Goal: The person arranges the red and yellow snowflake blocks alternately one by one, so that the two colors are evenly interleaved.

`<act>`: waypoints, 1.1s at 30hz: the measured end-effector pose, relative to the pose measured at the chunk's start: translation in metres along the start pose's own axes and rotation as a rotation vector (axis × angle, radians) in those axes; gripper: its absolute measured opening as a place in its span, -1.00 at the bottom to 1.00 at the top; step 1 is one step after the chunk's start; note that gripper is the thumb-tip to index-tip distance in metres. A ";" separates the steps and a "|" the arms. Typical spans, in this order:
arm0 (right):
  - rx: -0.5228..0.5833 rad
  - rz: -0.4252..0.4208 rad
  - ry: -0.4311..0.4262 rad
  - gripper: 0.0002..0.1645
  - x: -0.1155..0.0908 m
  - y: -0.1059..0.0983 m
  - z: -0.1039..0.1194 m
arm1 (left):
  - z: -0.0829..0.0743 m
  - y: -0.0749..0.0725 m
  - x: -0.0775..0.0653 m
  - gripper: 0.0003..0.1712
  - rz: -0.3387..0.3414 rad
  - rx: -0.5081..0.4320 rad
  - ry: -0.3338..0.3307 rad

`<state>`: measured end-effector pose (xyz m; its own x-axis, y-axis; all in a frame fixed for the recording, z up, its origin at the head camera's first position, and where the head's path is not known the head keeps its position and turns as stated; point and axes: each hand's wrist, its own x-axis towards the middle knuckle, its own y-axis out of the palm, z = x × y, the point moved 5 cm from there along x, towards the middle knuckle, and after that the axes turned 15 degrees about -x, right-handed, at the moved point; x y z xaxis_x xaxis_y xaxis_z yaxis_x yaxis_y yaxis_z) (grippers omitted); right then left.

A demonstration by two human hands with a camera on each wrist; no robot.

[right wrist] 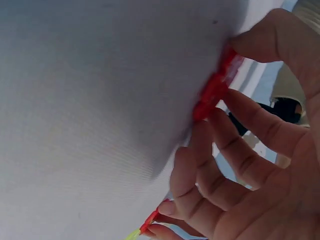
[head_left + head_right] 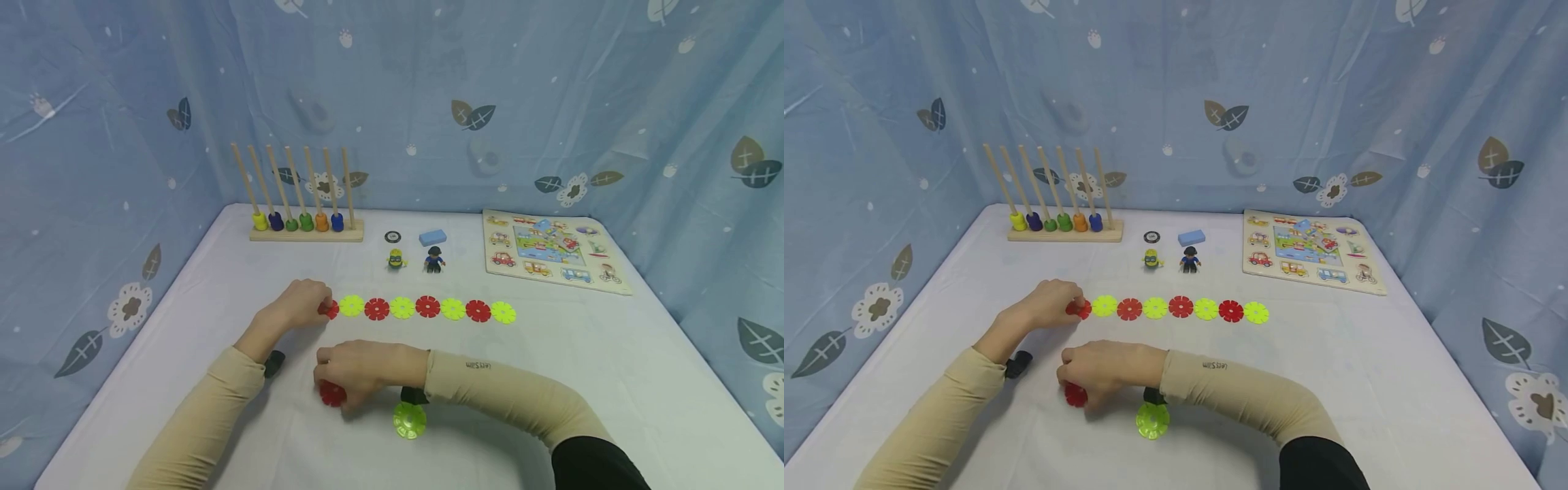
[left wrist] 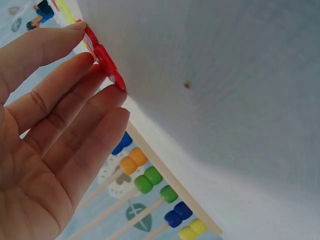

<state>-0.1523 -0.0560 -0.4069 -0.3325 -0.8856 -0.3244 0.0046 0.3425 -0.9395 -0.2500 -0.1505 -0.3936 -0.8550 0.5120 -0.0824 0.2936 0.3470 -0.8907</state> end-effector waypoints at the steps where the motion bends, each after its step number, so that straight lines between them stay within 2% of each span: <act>1: 0.013 0.005 0.002 -0.37 0.000 0.000 -0.001 | 0.000 0.000 0.000 -0.85 0.001 -0.001 -0.001; 6: 0.076 0.019 0.010 -0.36 -0.003 0.001 -0.004 | -0.002 -0.002 0.000 -0.85 0.004 -0.005 -0.007; 13: -0.017 -0.007 -0.017 -0.33 -0.003 0.000 -0.005 | -0.001 -0.002 0.000 -0.85 0.003 -0.005 -0.009; 16: 0.011 0.006 -0.022 -0.33 -0.004 0.000 -0.005 | 0.000 -0.001 0.000 -0.85 0.003 -0.009 -0.012; 23: 0.033 0.011 0.051 -0.30 -0.006 -0.001 -0.009 | 0.002 0.000 0.001 -0.84 0.007 -0.017 -0.025; 28: 0.090 0.031 0.081 -0.31 -0.007 0.000 -0.010 | 0.002 0.000 0.001 -0.84 0.011 -0.023 -0.033; 33: 0.053 0.027 0.090 -0.40 -0.012 -0.001 -0.011 | 0.002 0.000 0.001 -0.86 0.010 -0.018 -0.019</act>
<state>-0.1593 -0.0426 -0.4009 -0.4151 -0.8437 -0.3403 0.0635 0.3463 -0.9360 -0.2514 -0.1513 -0.3947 -0.8599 0.5007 -0.0995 0.3094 0.3561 -0.8818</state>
